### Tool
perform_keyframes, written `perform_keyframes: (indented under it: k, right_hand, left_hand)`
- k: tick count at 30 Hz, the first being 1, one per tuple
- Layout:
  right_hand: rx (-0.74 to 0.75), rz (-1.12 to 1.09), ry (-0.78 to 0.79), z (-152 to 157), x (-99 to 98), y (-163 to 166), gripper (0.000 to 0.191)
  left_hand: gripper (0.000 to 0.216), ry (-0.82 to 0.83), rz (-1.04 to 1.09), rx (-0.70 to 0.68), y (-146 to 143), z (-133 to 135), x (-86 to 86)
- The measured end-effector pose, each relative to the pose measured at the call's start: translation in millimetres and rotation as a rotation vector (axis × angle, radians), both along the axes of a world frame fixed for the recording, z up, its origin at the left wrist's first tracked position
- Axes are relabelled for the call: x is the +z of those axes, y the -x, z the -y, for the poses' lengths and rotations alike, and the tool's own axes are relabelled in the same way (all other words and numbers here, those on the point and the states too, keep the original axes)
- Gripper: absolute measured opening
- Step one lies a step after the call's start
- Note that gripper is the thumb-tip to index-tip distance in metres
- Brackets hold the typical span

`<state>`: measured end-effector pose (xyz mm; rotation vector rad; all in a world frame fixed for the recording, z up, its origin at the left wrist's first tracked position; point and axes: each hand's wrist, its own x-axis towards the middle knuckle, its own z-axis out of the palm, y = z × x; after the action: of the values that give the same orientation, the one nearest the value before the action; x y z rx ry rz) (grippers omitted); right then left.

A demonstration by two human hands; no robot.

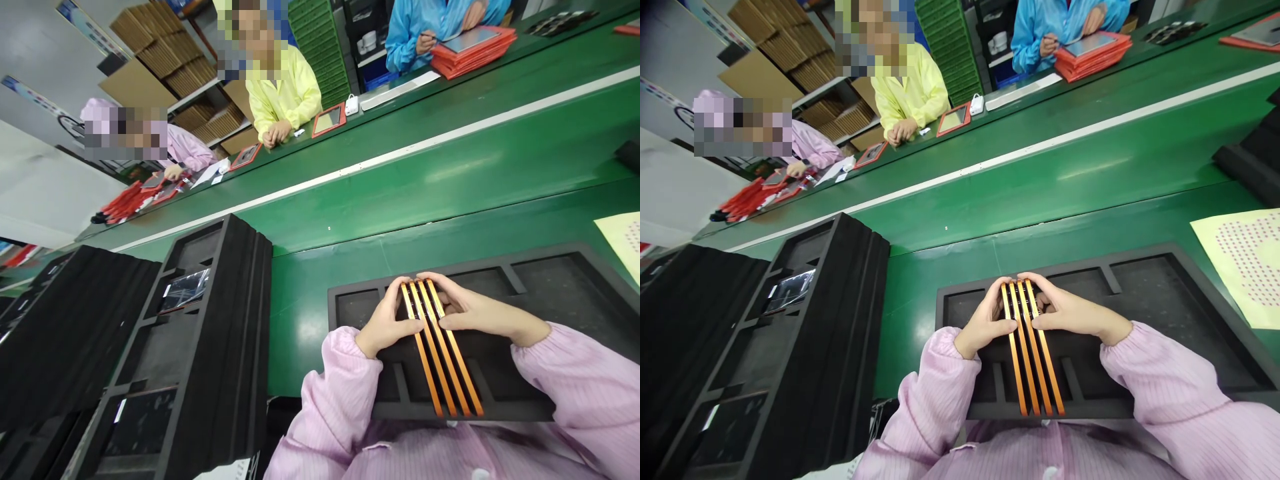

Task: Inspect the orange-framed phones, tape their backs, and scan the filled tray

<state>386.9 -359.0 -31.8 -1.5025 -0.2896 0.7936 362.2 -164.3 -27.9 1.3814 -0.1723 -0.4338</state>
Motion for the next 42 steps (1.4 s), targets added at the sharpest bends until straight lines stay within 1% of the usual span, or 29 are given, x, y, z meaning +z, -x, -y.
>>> perform_keyframes:
  k: [1,3,6,11,15,17,18,19,20,21,22,23,24,26,27,29,30,31,32,33,34,35,36,37,38,39,40,41,42]
  right_hand:
    - [0.019,-0.002,-0.016,2,-0.3,0,0.083]
    - [0.064,0.0,-0.044,6,-0.6,0,0.083]
    - [0.096,0.041,-0.036,8,-0.5,-1,0.08]
    - [0.056,0.094,0.038,-2,2.3,-3,0.078]
    - [0.005,0.118,0.116,-7,5.3,-3,0.08]
    - [-0.035,0.13,0.165,-7,7.9,0,0.086]
    - [-0.062,0.136,0.198,-7,9.9,2,0.089]
    - [-0.093,0.142,0.239,-7,12.3,6,0.092]
    - [-0.126,0.147,0.285,-8,15.2,11,0.093]
    - [-0.16,0.154,0.333,-11,18.4,16,0.094]
    - [-0.193,0.17,0.392,-15,21.7,22,0.096]
    - [-0.225,0.197,0.463,-19,24.9,28,0.098]
    - [-0.256,0.227,0.527,-24,27.6,33,0.1]
    - [-0.306,0.273,0.596,-33,30.8,40,0.101]
    - [-0.323,0.283,0.594,-36,30.8,40,0.099]
    - [-0.342,0.274,0.518,-36,28.3,37,0.092]
    - [-0.349,0.266,0.47,-34,26.4,34,0.089]
    - [-0.358,0.258,0.426,-31,24.6,32,0.087]
    - [-0.369,0.247,0.378,-27,23.3,30,0.086]
    - [-0.378,0.233,0.325,-25,22.9,30,0.085]
    - [-0.385,0.221,0.273,-24,23.3,31,0.084]
    - [-0.386,0.213,0.224,-24,24.4,36,0.084]
    - [-0.391,0.211,0.166,-25,26.0,42,0.084]
    - [-0.399,0.215,0.101,-27,27.8,50,0.084]
    - [-0.411,0.226,0.035,-29,29.3,60,0.082]
    - [-0.427,0.25,-0.022,-31,30.6,69,0.079]
    - [-0.44,0.287,-0.055,-31,31.6,78,0.075]
    - [-0.444,0.343,-0.057,-29,32.7,85,0.072]
    - [-0.439,0.423,-0.019,-25,34.3,89,0.07]
  left_hand:
    - [0.076,0.013,0.011,-0.049,-1,-3,-0.4]
    - [0.08,0.014,0.022,-0.1,-2,-6,-1.0]
    - [0.083,0.0,0.027,-0.103,0,-7,-1.9]
    - [0.089,-0.095,0.02,0.03,4,2,-3.6]
    - [0.091,-0.121,0.005,0.092,6,10,-0.7]
    - [0.091,-0.174,0.0,0.209,13,13,2.8]
    - [0.088,-0.23,0.003,0.292,19,15,4.9]
    - [0.08,-0.304,0.004,0.361,27,17,7.1]
    - [0.067,-0.387,0.0,0.395,37,19,9.1]
    - [0.052,-0.467,-0.005,0.386,49,22,10.7]
    - [0.037,-0.537,-0.001,0.338,61,24,11.8]
    - [0.028,-0.589,0.019,0.27,73,27,12.3]
    - [0.025,-0.619,0.058,0.21,84,29,12.1]
    - [0.031,-0.627,0.16,0.147,101,32,10.1]
    - [0.035,-0.611,0.197,0.124,106,33,8.7]
    - [0.038,-0.547,0.215,0.091,108,32,5.8]
    - [0.038,-0.511,0.205,0.116,106,31,4.9]
    - [0.04,-0.473,0.186,0.188,103,30,4.7]
    - [0.046,-0.429,0.153,0.301,99,30,5.5]
    - [0.057,-0.363,0.11,0.43,95,30,7.3]
    - [0.07,-0.262,0.057,0.54,91,30,10.4]
    - [0.08,-0.123,-0.005,0.6,88,31,14.5]
    - [0.085,0.044,-0.079,0.592,86,32,19.7]
    - [0.085,0.219,-0.162,0.527,86,33,25.5]
    - [0.08,0.375,-0.246,0.429,87,34,31.7]
    - [0.072,0.494,-0.325,0.332,90,34,37.8]
    - [0.062,0.569,-0.393,0.256,93,35,43.5]
    - [0.053,0.608,-0.442,0.215,98,35,48.6]
    - [0.047,0.626,-0.468,0.211,102,35,53.1]
